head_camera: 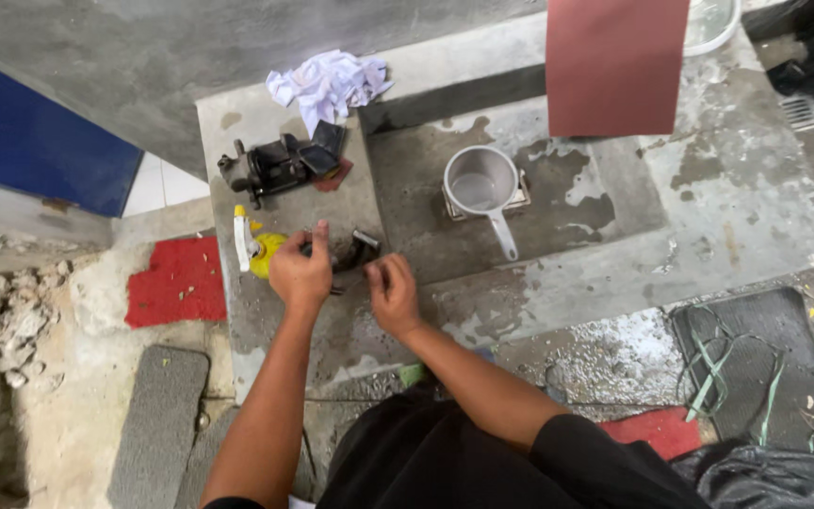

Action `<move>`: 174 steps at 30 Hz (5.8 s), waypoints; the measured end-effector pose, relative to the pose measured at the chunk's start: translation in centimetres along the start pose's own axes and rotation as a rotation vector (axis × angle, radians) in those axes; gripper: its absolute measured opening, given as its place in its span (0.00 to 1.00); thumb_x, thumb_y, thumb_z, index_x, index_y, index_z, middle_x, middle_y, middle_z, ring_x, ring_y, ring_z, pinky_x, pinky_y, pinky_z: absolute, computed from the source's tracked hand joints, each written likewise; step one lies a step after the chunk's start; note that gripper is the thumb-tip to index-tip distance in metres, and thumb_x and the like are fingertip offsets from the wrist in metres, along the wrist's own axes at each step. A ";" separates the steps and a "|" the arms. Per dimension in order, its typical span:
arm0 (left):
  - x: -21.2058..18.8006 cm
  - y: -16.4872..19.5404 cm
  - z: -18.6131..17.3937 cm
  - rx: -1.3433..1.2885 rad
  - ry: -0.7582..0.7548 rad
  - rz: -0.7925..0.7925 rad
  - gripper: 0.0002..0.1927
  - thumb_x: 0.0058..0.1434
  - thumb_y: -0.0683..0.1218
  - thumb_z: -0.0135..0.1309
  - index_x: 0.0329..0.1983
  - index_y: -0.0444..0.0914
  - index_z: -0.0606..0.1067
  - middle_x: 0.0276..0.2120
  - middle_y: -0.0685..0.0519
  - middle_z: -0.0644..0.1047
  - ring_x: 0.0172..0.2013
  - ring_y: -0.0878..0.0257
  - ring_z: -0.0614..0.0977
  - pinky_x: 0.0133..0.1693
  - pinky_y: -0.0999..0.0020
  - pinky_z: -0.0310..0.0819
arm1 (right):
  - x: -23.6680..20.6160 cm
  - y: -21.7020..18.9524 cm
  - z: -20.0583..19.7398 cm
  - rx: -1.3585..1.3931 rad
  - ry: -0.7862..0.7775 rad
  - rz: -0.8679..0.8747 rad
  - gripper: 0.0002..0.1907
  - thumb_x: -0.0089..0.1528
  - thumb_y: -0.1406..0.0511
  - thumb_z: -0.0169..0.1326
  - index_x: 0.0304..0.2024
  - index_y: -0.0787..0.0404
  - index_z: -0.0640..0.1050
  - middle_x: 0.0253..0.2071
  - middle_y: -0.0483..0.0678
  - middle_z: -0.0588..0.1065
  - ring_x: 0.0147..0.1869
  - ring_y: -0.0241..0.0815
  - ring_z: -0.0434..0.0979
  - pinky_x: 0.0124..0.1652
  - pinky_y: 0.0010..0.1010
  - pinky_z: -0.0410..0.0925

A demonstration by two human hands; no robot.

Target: The person scrubs a dark metal bicycle part with a small abrasive pad on a concrete workbench. They repeatedly rub the surface, turn the part over, and continue scrubbing different areas. A second person briefly appears and places a white bucket on the bench.

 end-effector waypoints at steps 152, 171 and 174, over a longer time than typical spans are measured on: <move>1.7 0.5 1.4 0.170 0.062 -0.154 0.24 0.60 0.64 0.53 0.36 0.41 0.84 0.33 0.40 0.82 0.38 0.39 0.83 0.41 0.48 0.75 | 2.2 2.2 -0.2 0.033 -0.208 0.021 0.14 0.72 0.62 0.46 0.40 0.66 0.75 0.38 0.57 0.73 0.44 0.57 0.74 0.46 0.41 0.67; 1.5 1.8 1.4 0.210 0.059 -0.152 0.24 0.59 0.64 0.53 0.36 0.42 0.85 0.31 0.39 0.82 0.37 0.39 0.83 0.41 0.48 0.76 | 2.2 0.2 -0.3 0.131 -0.179 -0.065 0.11 0.72 0.64 0.45 0.42 0.66 0.74 0.40 0.57 0.72 0.46 0.57 0.74 0.48 0.42 0.67; 1.7 2.1 1.4 0.200 0.054 -0.141 0.24 0.58 0.65 0.54 0.37 0.42 0.85 0.32 0.39 0.82 0.38 0.39 0.83 0.42 0.47 0.76 | 2.3 -0.2 -0.5 0.105 -0.136 -0.132 0.11 0.72 0.64 0.45 0.42 0.66 0.73 0.41 0.57 0.72 0.47 0.58 0.73 0.49 0.42 0.67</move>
Point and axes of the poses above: each hand's wrist, its own x-axis towards the middle knuckle, its own z-axis out of the palm, y = z × x, the point moved 5 cm from there along x, towards the middle knuckle
